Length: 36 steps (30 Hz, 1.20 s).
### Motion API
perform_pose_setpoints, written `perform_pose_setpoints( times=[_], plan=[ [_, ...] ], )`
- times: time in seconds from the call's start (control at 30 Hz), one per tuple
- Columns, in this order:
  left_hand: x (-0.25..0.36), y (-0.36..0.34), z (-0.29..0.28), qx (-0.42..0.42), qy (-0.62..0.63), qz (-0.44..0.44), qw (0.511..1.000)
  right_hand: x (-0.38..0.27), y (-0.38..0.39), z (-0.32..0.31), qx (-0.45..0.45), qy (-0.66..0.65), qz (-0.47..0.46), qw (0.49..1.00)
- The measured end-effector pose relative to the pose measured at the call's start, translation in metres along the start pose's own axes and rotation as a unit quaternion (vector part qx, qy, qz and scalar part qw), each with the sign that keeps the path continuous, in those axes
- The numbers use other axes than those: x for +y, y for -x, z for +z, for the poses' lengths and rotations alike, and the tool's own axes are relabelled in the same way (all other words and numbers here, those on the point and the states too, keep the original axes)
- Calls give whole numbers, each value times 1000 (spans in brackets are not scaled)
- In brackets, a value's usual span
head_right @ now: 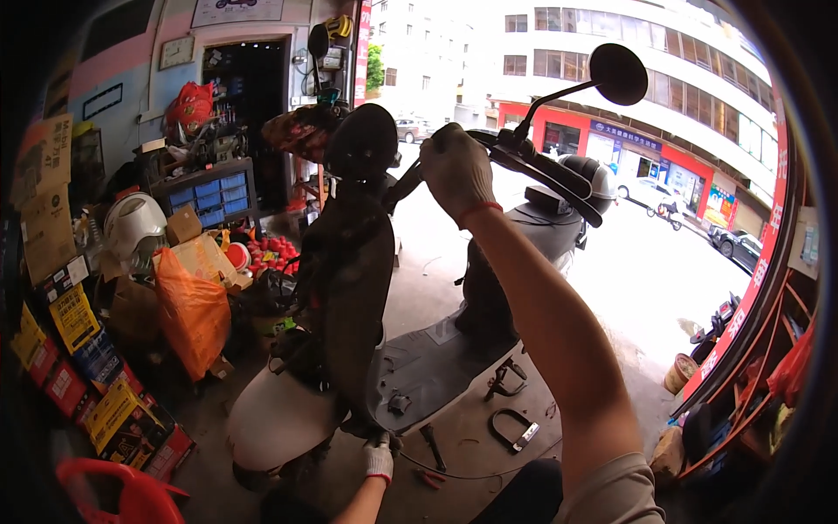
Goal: Replacing a cable on a motorcycle, including unboxing the new cable and threading it through the scooter chassis.
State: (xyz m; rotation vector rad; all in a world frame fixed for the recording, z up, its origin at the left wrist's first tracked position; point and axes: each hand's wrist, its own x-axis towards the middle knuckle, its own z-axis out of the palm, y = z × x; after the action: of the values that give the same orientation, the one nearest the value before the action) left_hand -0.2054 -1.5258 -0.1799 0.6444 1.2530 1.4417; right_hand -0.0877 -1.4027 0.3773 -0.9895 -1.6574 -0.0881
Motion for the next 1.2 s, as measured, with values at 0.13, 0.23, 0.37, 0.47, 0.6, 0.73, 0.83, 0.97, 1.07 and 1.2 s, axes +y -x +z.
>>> perform_pose_setpoints(
  times=[0.13, 0.23, 0.37, 0.47, 0.6, 0.73, 0.83, 0.97, 1.07, 1.2],
  plan=[
    [-20, -4, -12, -15, -36, 47, 998, 15, 2, 4, 47, -50, 5, 998],
    [-59, 0, -32, -46, -125, 19, 991, -6, 7, 4, 16, -105, 56, 993],
    [-38, 10, -13, -29, -120, 29, 992, 7, -1, 9, 41, -87, -29, 995],
    [-23, -1, -3, -15, -63, 17, 998, -7, 5, 1, 72, -220, 47, 972],
    [10, 2, 0, -11, -50, 30, 998, 9, 6, -25, 141, -93, -150, 974],
    [15, -8, -25, 12, -171, 68, 983, -19, 21, -40, 148, -220, -16, 964],
    [-2, -10, -30, -29, -222, 75, 972, -15, 22, -46, 160, -232, 12, 960],
    [-91, -12, -62, -40, -255, 70, 964, -26, 17, -28, 140, -299, 8, 944],
    [-21, 9, -13, -49, -221, 61, 972, -5, 13, -48, 166, -199, -46, 965],
    [22, 8, -9, -13, -159, 56, 986, -4, 12, -84, 202, -105, -132, 965]
  ],
)
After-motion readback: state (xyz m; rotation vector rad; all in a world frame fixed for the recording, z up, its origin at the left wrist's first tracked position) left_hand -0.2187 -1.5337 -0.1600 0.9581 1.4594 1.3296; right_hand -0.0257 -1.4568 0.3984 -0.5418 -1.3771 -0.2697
